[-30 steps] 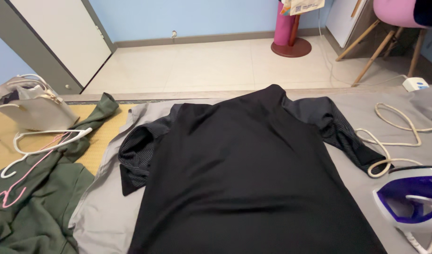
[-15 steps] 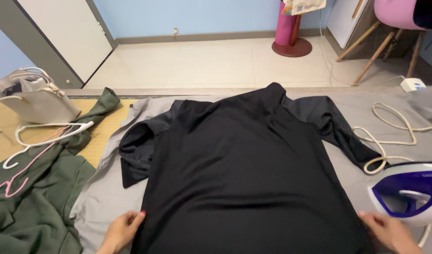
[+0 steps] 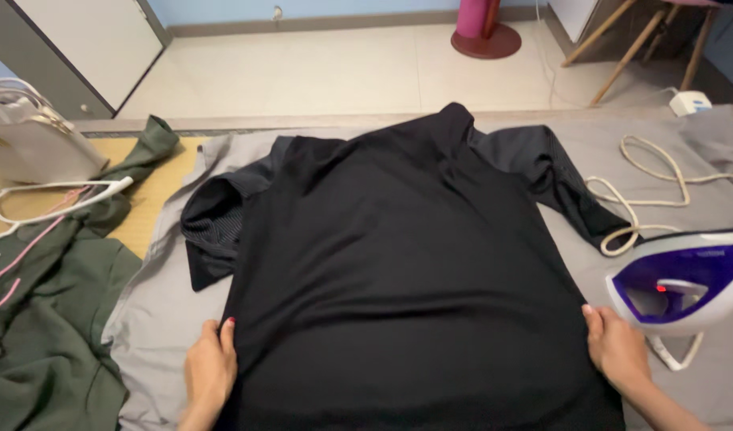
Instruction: The person irons a black long-sleeved shirt laid out on a bed. They smooth the fabric with their hands and use a purple and white iron to press the body and sleeves, then fold the shirt at the end.
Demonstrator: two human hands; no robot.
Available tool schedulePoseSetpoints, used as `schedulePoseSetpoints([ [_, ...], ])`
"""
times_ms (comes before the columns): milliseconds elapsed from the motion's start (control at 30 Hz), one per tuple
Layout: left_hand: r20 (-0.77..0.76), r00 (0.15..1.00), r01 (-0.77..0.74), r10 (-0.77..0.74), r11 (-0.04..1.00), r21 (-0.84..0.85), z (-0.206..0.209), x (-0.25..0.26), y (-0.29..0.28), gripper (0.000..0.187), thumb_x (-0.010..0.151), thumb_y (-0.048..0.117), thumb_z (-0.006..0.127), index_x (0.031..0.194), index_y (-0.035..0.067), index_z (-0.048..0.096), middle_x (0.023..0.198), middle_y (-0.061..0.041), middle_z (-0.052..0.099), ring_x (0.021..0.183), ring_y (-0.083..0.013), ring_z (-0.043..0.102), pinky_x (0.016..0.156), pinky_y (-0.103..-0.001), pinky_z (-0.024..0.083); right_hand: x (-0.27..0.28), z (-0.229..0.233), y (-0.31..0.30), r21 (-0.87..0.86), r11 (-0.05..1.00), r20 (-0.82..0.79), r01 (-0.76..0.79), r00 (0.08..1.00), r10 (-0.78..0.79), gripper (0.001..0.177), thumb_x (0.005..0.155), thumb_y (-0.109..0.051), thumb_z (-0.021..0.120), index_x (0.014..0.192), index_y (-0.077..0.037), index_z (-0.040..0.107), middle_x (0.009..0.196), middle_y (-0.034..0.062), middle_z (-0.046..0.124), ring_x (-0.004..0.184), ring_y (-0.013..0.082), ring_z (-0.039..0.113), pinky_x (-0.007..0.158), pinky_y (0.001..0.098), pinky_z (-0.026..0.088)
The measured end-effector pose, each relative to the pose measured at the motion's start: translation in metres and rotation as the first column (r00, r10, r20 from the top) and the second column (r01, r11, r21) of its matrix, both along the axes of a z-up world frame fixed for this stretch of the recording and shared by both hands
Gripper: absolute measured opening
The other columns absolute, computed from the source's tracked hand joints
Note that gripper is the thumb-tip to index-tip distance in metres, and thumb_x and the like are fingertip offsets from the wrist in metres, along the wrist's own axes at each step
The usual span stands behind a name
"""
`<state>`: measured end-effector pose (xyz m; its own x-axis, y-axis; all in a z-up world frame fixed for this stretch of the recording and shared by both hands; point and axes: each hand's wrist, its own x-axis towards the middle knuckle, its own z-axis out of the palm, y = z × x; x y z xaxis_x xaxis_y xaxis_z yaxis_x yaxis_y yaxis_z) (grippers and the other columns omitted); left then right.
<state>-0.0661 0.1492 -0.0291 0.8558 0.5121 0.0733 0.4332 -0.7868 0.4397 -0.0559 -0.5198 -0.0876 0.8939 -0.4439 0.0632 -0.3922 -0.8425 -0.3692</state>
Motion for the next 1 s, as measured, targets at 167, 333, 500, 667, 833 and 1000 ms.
schedulePoseSetpoints([
  [167, -0.062, 0.997, -0.041, 0.038, 0.998, -0.05, -0.005, -0.005, 0.006, 0.048, 0.104, 0.05, 0.05, 0.109, 0.005, 0.069, 0.092, -0.029, 0.074, 0.092, -0.0498, 0.069, 0.084, -0.055, 0.052, -0.013, 0.002, 0.0, 0.005, 1.0, 0.007, -0.006, 1.0, 0.006, 0.05, 0.111, -0.046, 0.046, 0.101, -0.004, 0.072, 0.09, 0.0281, 0.071, 0.091, 0.0512, 0.067, 0.083, 0.057, 0.051],
  [333, -0.035, 0.999, 0.018, -0.019, 0.999, -0.038, -0.009, -0.033, 0.004, 0.048, 0.104, 0.049, 0.048, 0.113, 0.006, 0.067, 0.093, -0.03, 0.071, 0.092, -0.0528, 0.066, 0.082, -0.056, 0.051, -0.028, 0.012, 0.003, 0.069, 0.996, -0.021, -0.059, 0.998, 0.06, 0.054, 0.103, -0.052, 0.052, 0.094, -0.002, 0.072, 0.084, 0.0275, 0.07, 0.085, 0.0494, 0.067, 0.077, 0.054, 0.052],
  [500, -0.19, 0.982, 0.018, -0.02, 1.0, -0.015, 0.015, -0.051, 0.0, 0.044, 0.105, 0.046, 0.05, 0.116, 0.007, 0.067, 0.094, -0.03, 0.073, 0.096, -0.0505, 0.067, 0.084, -0.054, 0.052, -0.042, 0.019, -0.001, 0.026, 0.998, -0.067, -0.063, 0.996, 0.064, 0.053, 0.103, -0.054, 0.053, 0.099, -0.005, 0.071, 0.076, 0.0249, 0.07, 0.079, 0.0446, 0.068, 0.076, 0.052, 0.051],
  [667, -0.016, 0.989, 0.148, -0.147, 0.988, 0.039, 0.034, -0.043, -0.01, 0.04, 0.096, 0.035, 0.062, 0.122, 0.004, 0.06, 0.116, -0.023, 0.069, 0.105, -0.0447, 0.066, 0.086, -0.05, 0.052, -0.043, 0.03, 0.003, 0.164, 0.981, -0.078, 0.1, 0.993, -0.089, 0.049, 0.098, -0.051, 0.064, 0.096, -0.004, 0.072, 0.077, 0.0177, 0.069, 0.074, 0.035, 0.067, 0.071, 0.0465, 0.054],
  [833, 0.095, 0.962, 0.248, -0.257, 0.964, 0.099, 0.036, -0.013, -0.024, 0.053, 0.088, 0.022, 0.069, 0.134, 0.002, 0.053, 0.131, -0.023, 0.056, 0.121, -0.0433, 0.055, 0.099, -0.047, 0.046, -0.06, 0.037, -0.001, 0.749, 0.555, 0.011, 0.362, 0.83, -0.557, 0.058, 0.095, -0.035, 0.08, 0.125, 0.003, 0.048, 0.087, 0.0121, 0.065, 0.077, 0.0301, 0.066, 0.071, 0.0454, 0.053],
  [1000, 0.166, 0.953, 0.249, -0.254, 0.967, 0.052, 0.026, 0.025, -0.032, 0.049, 0.094, 0.022, 0.068, 0.136, 0.0, 0.053, 0.131, -0.025, 0.057, 0.121, -0.0433, 0.055, 0.102, -0.048, 0.045, -0.059, 0.068, -0.01, 0.192, 0.978, 0.601, -0.074, 0.797, -0.058, 0.058, 0.102, -0.012, 0.083, 0.134, 0.011, 0.041, 0.122, 0.0204, 0.062, 0.111, 0.0294, 0.061, 0.092, 0.036, 0.051],
])
